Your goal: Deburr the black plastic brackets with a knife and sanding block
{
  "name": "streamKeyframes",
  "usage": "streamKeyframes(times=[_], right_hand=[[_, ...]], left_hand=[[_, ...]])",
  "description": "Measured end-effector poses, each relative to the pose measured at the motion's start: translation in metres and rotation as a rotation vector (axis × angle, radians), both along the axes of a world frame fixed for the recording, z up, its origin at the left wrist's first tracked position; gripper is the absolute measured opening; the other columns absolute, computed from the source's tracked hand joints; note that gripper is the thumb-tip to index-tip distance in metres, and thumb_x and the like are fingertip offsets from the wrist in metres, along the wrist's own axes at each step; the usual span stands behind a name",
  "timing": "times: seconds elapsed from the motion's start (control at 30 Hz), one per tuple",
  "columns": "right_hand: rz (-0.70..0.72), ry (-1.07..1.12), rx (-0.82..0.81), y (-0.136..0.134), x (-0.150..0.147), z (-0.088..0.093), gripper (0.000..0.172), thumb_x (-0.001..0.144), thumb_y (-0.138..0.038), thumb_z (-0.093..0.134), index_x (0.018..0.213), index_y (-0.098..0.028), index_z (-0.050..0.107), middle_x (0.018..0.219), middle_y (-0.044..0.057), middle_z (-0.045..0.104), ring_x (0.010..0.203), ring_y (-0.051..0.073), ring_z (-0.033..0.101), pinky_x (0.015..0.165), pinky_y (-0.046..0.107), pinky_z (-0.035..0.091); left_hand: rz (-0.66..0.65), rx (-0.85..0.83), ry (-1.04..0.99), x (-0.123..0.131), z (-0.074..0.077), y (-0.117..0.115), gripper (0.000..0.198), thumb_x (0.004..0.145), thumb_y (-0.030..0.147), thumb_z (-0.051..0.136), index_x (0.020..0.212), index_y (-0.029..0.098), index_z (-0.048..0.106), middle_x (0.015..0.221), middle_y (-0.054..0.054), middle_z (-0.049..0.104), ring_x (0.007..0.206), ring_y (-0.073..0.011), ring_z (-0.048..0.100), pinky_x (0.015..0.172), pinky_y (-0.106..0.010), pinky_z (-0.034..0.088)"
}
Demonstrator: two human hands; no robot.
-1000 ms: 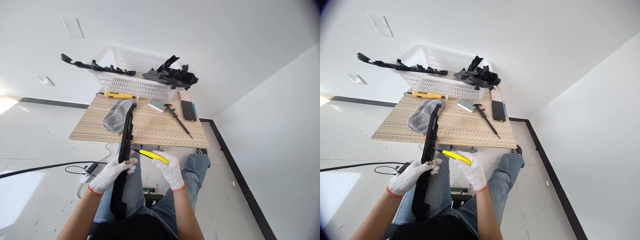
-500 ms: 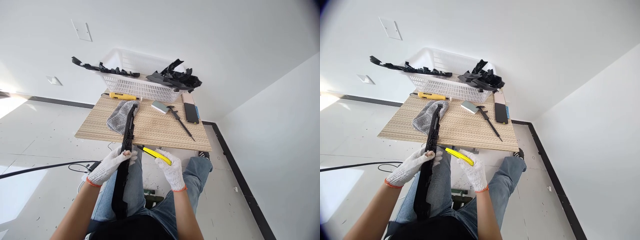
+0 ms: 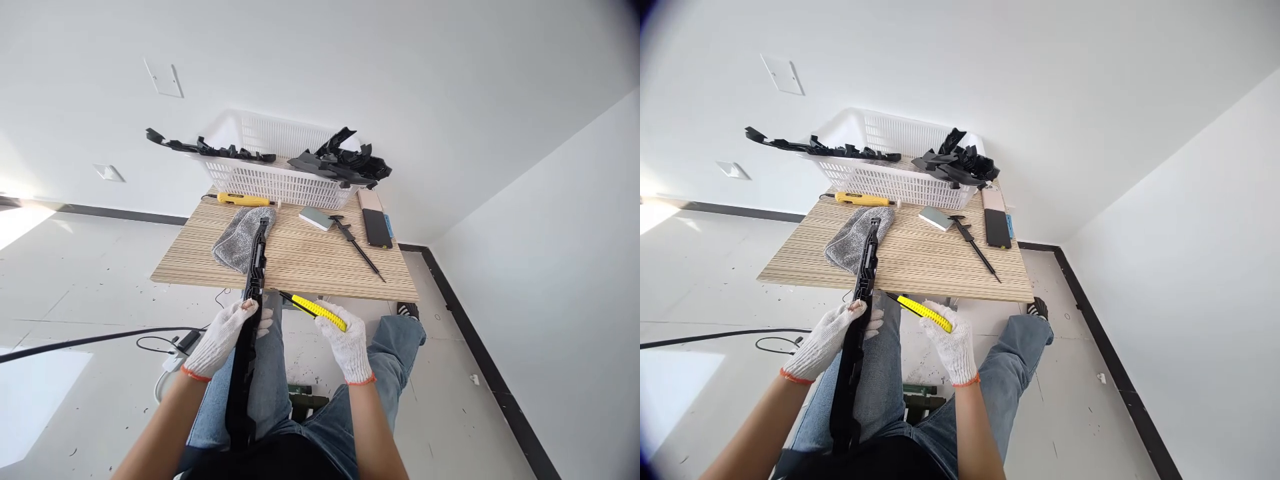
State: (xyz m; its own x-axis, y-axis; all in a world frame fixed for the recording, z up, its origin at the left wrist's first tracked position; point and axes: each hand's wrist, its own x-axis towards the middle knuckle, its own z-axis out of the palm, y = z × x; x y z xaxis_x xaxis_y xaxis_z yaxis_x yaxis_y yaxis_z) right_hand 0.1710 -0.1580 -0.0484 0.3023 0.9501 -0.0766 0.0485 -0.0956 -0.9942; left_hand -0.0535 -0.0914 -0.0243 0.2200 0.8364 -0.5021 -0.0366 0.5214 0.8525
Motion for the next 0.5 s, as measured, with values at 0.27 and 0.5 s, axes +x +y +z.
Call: streamKeyframes(times=[0.27,0.5], right_hand=[[0.166,0.015,0.086,0.086,-0.007,0.033,0.046,0.072,-0.044,0.08,0.11,-0.018,0.08,0.089,0.006,0.075,0.071,0.017,0.066,0.063,0.026,0.054],[0.299,-0.023,0.073,0.134,-0.013,0.035,0.04,0.077,-0.049,0.073,0.097,-0.015,0.079,0.063,-0.001,0.063,0.059,0.013,0.055,0.059,0.025,0.045]], left_hand=[[0.101,-0.077,-0.077,-0.005,-0.003,-0.012,0.045,0.068,0.048,0.088,0.093,0.018,0.065,0.092,-0.009,0.076,0.084,-0.022,0.075,0.083,-0.033,0.062],[-0.008,0.171,0.116,-0.018,-0.004,-0.027,0.039,0.077,0.057,0.076,0.082,0.02,0.066,0.083,-0.008,0.074,0.084,-0.0275,0.072,0.077,-0.035,0.059]])
